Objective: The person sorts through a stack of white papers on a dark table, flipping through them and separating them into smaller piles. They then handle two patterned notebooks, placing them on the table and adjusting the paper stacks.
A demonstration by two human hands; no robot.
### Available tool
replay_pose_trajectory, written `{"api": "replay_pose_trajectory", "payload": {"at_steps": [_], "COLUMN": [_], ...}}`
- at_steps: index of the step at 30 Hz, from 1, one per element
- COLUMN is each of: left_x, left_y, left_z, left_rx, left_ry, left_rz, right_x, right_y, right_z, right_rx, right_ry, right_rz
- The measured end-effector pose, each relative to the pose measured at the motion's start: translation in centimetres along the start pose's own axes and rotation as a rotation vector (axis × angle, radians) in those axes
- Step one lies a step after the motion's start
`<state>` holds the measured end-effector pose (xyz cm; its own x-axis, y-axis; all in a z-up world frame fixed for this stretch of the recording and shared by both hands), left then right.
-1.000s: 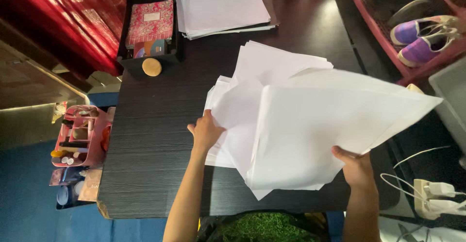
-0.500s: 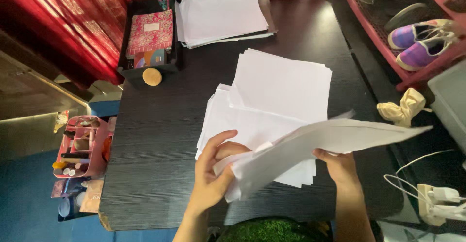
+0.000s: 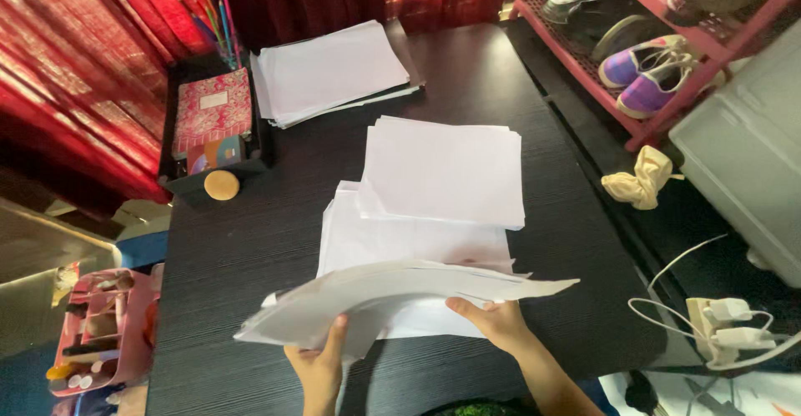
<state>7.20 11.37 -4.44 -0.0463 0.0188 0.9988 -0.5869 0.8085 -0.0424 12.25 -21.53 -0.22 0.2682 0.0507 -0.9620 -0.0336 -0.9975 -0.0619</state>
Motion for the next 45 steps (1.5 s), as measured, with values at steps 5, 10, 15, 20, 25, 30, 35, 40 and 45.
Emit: {"api": "replay_pose_trajectory", "payload": {"at_steps": [5, 10, 15, 20, 25, 30, 35, 40, 45], "left_x": [-5.3, -1.7, 2.4, 2.0, -1.4, -0.6, 2.4, 10.6, 18.6], "left_y": [-2.0, -7.9, -15.9, -21.4, -21.2, -17.5, -12.0, -6.9, -3.4], "left_z": [-0.5, -2.6, -8.0, -11.5, -14.3, -15.8, -14.4, -10.0, -4.6], "left_rx": [-0.189, -0.501, -0.304, -0.055, -0.112, 0.023, 0.048, 0.143, 0.055], "left_ry": [0.098, -0.017, -0.102, -0.26, -0.068, -0.473, -0.397, -0.48, -0.45], "left_rz": [0.035, 0.33, -0.248, -0.962, -1.134, -0.898, -0.502, -0.525, -0.255], "right_x": [2.5, 2.9, 1.3, -0.3, -0.7, 0.2, 2.7, 2.3, -4.7], "right_y": [0.6, 6.6, 15.4, 18.6, 18.9, 18.6, 18.8, 17.5, 11.1], "right_z": [-0.8, -1.8, -0.6, 0.5, 1.0, 0.9, 0.2, -0.3, -1.8], "right_rx": [-0.043, 0.281, 0.746, 0.817, 0.783, 0.716, 0.598, 0.336, 0.048], "right_ry": [-0.095, -0.156, -0.195, -0.148, -0.178, -0.418, -0.372, -0.165, 0.052], "right_rz": [0.306, 0.31, 0.192, 0.179, 0.109, 0.205, 0.206, 0.098, -0.034]}}
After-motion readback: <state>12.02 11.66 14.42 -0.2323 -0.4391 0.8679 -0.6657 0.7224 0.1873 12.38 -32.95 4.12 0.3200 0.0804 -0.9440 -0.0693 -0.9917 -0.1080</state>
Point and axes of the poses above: each hand's wrist, its own z-axis away from the middle knuckle, its own y-axis out of the back of the hand, x = y × z, the point moved 9 cm from there along -z, towards the middle knuckle, and after that the axes turned 9 degrees about x, right-handed, at the moved point
